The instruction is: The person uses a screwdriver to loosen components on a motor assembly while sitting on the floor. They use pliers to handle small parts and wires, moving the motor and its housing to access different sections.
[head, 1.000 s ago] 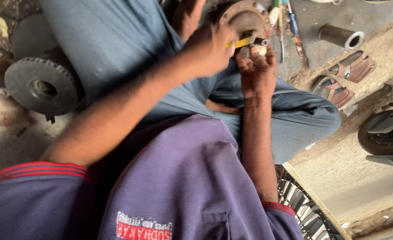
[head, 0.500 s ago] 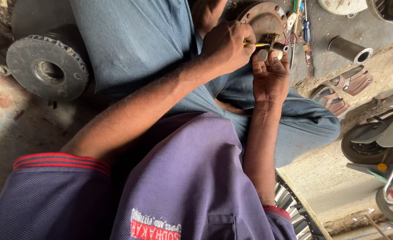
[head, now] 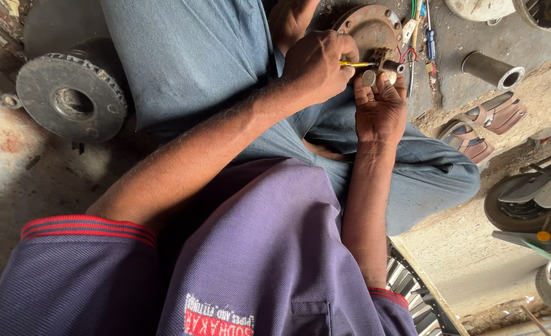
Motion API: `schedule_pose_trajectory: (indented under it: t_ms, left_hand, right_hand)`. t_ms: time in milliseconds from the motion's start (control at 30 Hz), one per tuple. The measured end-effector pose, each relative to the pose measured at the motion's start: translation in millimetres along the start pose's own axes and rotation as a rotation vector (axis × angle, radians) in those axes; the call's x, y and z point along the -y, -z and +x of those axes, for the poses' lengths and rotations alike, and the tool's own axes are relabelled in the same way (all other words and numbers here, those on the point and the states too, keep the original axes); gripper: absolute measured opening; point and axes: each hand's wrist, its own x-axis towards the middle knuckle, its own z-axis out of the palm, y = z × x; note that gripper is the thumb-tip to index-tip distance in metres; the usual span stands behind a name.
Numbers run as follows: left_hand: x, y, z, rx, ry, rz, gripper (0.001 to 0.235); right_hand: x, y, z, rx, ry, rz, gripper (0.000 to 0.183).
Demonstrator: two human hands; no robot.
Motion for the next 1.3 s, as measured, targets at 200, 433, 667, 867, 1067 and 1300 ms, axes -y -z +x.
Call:
schedule_pose_trajectory:
  t_ms: [200, 433, 667, 867, 1067, 1300]
  left_hand:
    - [-3.4, 2.1, 0.4, 0.019, 0.013, -0.027, 0.009]
    - [2.5, -4.1, 3.0, 0.077, -0.045, 0.021, 0.013]
    - [2.7, -11.1, -4.6, -0.141, -0.473, 0.317, 0.006]
    - [22.1, -27.9, 11.5, 0.127, 0.166, -0.089, 0.022]
    - [10.7, -9.9, -1.2, -0.215, -0.409, 0.174, 0.018]
    - [-7.5, -4.5, 3.1, 0.232, -0.039, 0.304, 0.011]
  right_hand:
    - [0.8, 1.5, -0.1, 0.004, -0.006, 0.018, 0.029]
    - [1.6, 4.4, 2.0, 0.030, -0.003, 0.028, 0.030]
    - [-0.7, 5.6, 5.3, 0.016, 0.013, 0.035, 0.032]
    - [-2.0, 17.6, 11.7, 0.048, 0.005, 0.055, 0.024]
    - [-2.6, 15.4, 7.5, -0.009, 0.010, 0.050, 0.024]
    - [0.1, 8.3, 6.7, -0.024, 0.011, 0.031, 0.031]
